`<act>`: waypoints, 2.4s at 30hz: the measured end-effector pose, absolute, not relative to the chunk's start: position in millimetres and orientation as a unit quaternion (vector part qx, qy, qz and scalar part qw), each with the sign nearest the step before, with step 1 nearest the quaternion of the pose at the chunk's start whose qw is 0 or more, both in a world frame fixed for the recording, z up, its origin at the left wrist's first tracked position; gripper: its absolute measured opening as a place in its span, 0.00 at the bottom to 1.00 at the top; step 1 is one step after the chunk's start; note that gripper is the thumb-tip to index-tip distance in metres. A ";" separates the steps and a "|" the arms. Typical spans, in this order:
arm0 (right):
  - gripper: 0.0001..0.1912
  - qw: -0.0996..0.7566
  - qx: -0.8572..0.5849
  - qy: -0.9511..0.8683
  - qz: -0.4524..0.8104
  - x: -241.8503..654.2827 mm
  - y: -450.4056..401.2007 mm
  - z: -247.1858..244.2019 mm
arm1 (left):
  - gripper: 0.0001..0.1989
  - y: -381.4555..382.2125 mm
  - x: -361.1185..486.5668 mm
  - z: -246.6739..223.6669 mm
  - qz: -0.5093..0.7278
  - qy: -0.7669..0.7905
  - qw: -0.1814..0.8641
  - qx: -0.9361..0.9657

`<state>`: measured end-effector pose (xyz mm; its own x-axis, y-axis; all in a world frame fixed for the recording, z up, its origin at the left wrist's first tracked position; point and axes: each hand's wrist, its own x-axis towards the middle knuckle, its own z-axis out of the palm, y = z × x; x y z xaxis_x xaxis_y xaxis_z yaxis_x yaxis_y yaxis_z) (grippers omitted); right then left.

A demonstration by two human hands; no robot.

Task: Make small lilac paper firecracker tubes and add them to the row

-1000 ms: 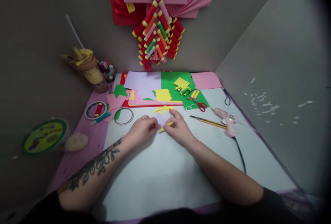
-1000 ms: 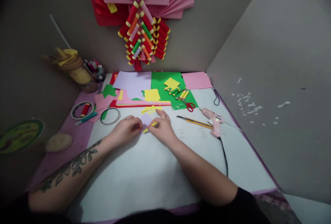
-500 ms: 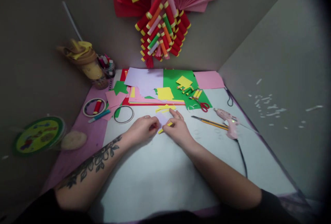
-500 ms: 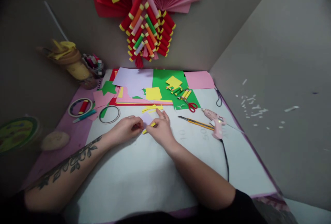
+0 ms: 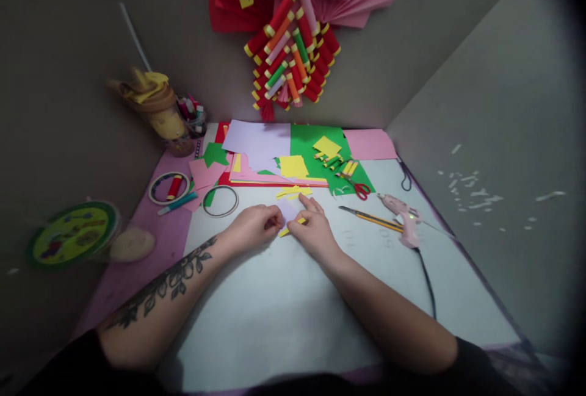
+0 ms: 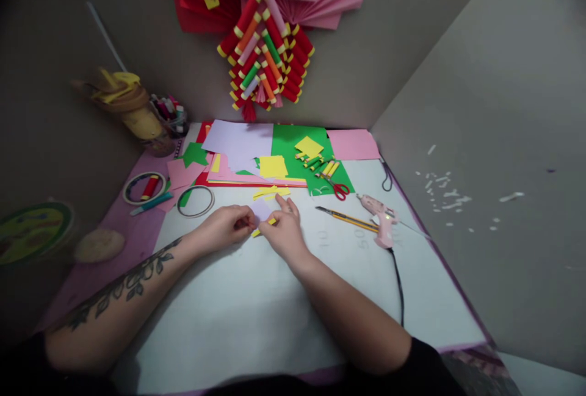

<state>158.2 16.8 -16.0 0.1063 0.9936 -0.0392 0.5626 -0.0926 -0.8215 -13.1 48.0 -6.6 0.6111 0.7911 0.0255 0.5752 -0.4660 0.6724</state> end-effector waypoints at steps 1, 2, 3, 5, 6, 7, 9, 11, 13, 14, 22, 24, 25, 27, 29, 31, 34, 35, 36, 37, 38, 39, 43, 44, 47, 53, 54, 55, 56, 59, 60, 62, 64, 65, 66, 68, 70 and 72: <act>0.08 0.336 -0.665 -0.584 0.323 158.0 16.8 -16.4 | 0.05 47.9 -13.0 -6.2 0.170 0.407 0.318 0.839; 0.08 0.339 -0.663 -0.584 0.323 157.8 16.7 -17.0 | 0.05 47.8 -12.9 -5.7 0.169 0.407 0.319 0.839; 0.08 0.341 -0.662 -0.584 0.322 157.7 16.7 -17.6 | 0.05 47.7 -12.8 -5.1 0.168 0.408 0.320 0.839; 0.08 0.342 -0.662 -0.584 0.322 157.7 16.6 -19.0 | 0.05 47.7 -12.9 -4.4 0.168 0.409 0.323 0.837; 0.08 0.341 -0.664 -0.583 0.322 157.8 16.5 -19.7 | 0.04 47.7 -12.9 -4.2 0.169 0.409 0.325 0.836; 0.07 0.339 -0.665 -0.582 0.322 157.9 16.5 -20.3 | 0.04 47.7 -13.0 -4.1 0.171 0.409 0.328 0.834; 0.06 0.338 -0.665 -0.582 0.323 158.2 16.5 -21.2 | 0.05 47.6 -13.1 -4.0 0.175 0.410 0.336 0.830; 0.06 0.340 -0.663 -0.583 0.324 158.4 16.6 -21.2 | 0.05 47.5 -13.0 -3.9 0.177 0.413 0.343 0.825; 0.06 0.342 -0.661 -0.583 0.324 158.3 16.5 -20.7 | 0.05 47.3 -12.8 -3.8 0.178 0.416 0.344 0.822; 0.07 0.343 -0.661 -0.584 0.323 158.1 16.5 -20.4 | 0.05 47.2 -12.7 -3.7 0.178 0.418 0.343 0.822; 0.07 0.338 -0.655 -0.601 0.308 158.1 16.7 -21.3 | 0.06 47.5 -13.4 -4.6 0.178 0.414 0.353 0.820; 0.07 0.341 -0.652 -0.605 0.304 158.2 16.7 -21.2 | 0.06 47.4 -13.6 -3.5 0.178 0.414 0.362 0.816; 0.07 0.341 -0.652 -0.606 0.302 158.2 16.7 -20.9 | 0.06 47.2 -13.6 -2.6 0.176 0.415 0.365 0.814; 0.07 0.340 -0.653 -0.606 0.301 157.9 16.6 -20.3 | 0.06 46.6 -13.5 -0.6 0.173 0.417 0.368 0.813; 0.06 0.339 -0.655 -0.604 0.302 157.7 16.5 -19.9 | 0.06 46.0 -13.2 1.0 0.172 0.419 0.364 0.814; 0.06 0.341 -0.656 -0.602 0.302 157.5 16.5 -20.0 | 0.06 45.8 -12.9 1.7 0.171 0.418 0.357 0.818; 0.06 0.337 -0.658 -0.603 0.300 157.6 16.6 -20.7 | 0.06 46.2 -12.7 1.0 0.170 0.415 0.349 0.823; 0.06 0.334 -0.659 -0.604 0.299 157.7 16.6 -20.9 | 0.06 46.4 -12.7 0.6 0.169 0.414 0.346 0.825; 0.05 0.331 -0.661 -0.604 0.298 157.7 16.6 -21.0 | 0.06 46.6 -12.7 0.2 0.169 0.413 0.344 0.826; 0.05 0.329 -0.663 -0.604 0.297 157.8 16.5 -21.1 | 0.06 46.8 -12.7 -0.1 0.170 0.412 0.343 0.827; 0.05 0.329 -0.664 -0.603 0.295 157.8 16.5 -21.2 | 0.06 46.9 -12.8 -0.4 0.170 0.411 0.342 0.828; 0.05 0.330 -0.664 -0.603 0.294 157.9 16.4 -21.3 | 0.06 47.0 -12.8 -0.5 0.171 0.411 0.341 0.828; 0.04 0.323 -0.663 -0.608 0.295 157.9 15.9 -21.4 | 0.06 46.8 -12.7 -1.0 0.166 0.411 0.337 0.831; 0.04 0.322 -0.664 -0.608 0.294 157.9 15.8 -21.4 | 0.06 46.7 -12.7 -1.1 0.164 0.411 0.336 0.831; 0.05 0.322 -0.664 -0.608 0.293 157.9 15.8 -20.9 | 0.06 46.7 -12.6 -1.9 0.165 0.412 0.336 0.831; 0.04 0.312 -0.665 -0.613 0.291 157.6 17.6 -18.4 | 0.05 48.0 -12.6 -4.6 0.163 0.413 0.340 0.829; 0.04 0.310 -0.665 -0.614 0.290 157.6 18.0 -18.0 | 0.05 48.1 -12.6 -4.8 0.161 0.414 0.341 0.829; 0.04 0.309 -0.665 -0.615 0.290 157.5 18.2 -17.7 | 0.06 48.2 -12.7 -4.7 0.159 0.417 0.341 0.828; 0.04 0.308 -0.665 -0.616 0.290 157.4 18.4 -17.5 | 0.06 48.2 -12.8 -4.5 0.158 0.419 0.341 0.827; 0.04 0.308 -0.663 -0.618 0.290 157.3 18.6 -17.6 | 0.06 47.6 -12.9 -3.0 0.158 0.418 0.347 0.825; 0.04 0.309 -0.662 -0.618 0.290 157.3 18.6 -17.8 | 0.06 47.3 -12.9 -2.5 0.157 0.416 0.351 0.824; 0.04 0.310 -0.662 -0.618 0.290 157.4 18.5 -18.2 | 0.06 47.0 -12.9 -2.0 0.156 0.414 0.353 0.824; 0.04 0.309 -0.661 -0.619 0.290 157.6 18.3 -18.9 | 0.06 47.0 -13.0 -2.2 0.157 0.415 0.350 0.825; 0.04 0.309 -0.661 -0.620 0.289 157.7 18.2 -19.3 | 0.06 47.1 -13.0 -2.5 0.157 0.415 0.348 0.825; 0.04 0.308 -0.662 -0.620 0.288 157.8 18.1 -19.9 | 0.06 47.3 -13.0 -3.0 0.158 0.415 0.346 0.826; 0.04 0.309 -0.663 -0.620 0.284 157.9 18.0 -21.1 | 0.07 47.8 -13.0 -3.8 0.158 0.414 0.345 0.827; 0.04 0.312 -0.662 -0.621 0.280 158.0 18.0 -22.3 | 0.07 48.0 -13.0 -4.4 0.159 0.415 0.344 0.827; 0.04 0.312 -0.661 -0.623 0.279 158.0 18.2 -22.9 | 0.07 48.0 -12.9 -4.4 0.159 0.415 0.343 0.827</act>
<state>158.0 18.2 -22.9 0.0674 0.9975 0.0202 0.6494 -0.0285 -0.7599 -12.9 48.0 -4.4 0.6044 0.7963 -0.0229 0.5784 -0.4189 0.7000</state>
